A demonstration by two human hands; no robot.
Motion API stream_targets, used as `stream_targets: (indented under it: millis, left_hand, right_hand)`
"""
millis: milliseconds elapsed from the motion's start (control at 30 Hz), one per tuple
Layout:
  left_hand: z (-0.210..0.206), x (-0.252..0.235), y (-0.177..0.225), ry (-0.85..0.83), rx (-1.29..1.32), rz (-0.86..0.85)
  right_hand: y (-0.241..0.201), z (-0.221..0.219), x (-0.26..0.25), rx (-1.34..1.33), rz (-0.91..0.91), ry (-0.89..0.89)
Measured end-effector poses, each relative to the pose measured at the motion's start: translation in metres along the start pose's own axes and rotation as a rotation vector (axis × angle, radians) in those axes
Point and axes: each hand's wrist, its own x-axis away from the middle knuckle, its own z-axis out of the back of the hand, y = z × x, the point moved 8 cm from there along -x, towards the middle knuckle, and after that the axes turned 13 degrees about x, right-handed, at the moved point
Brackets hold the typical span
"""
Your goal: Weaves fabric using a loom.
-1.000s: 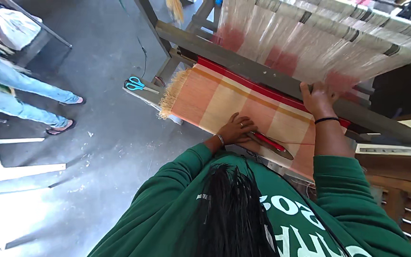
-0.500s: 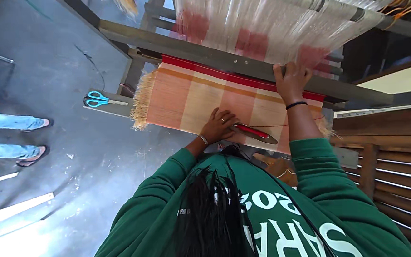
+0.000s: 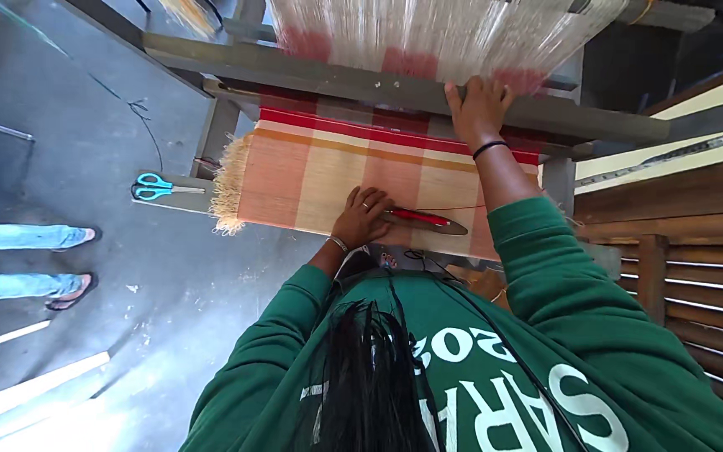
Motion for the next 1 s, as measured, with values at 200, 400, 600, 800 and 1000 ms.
stream_targets:
  millis: [200, 400, 600, 800, 1000]
  left_hand:
    - [0.000, 0.004, -0.001, -0.009, 0.038, -0.006]
    - [-0.005, 0.004, -0.009, -0.006, 0.043, -0.011]
    - [-0.004, 0.002, -0.009, 0.017, 0.042, -0.029]
    - [-0.003, 0.001, -0.010, -0.009, 0.061, -0.007]
    - [0.004, 0.001, -0.004, 0.001, 0.074, -0.009]
  right_hand:
    - [-0.001, -0.002, 0.043, -0.005, 0.004, -0.012]
    - [-0.001, -0.002, 0.037, 0.002, -0.022, -0.094]
    - [0.000, -0.002, 0.037, -0.017, -0.028, -0.108]
    - [-0.003, -0.001, 0.036, -0.020, -0.023, -0.115]
    - [-0.001, -0.004, 0.036, -0.022, -0.007, -0.016]
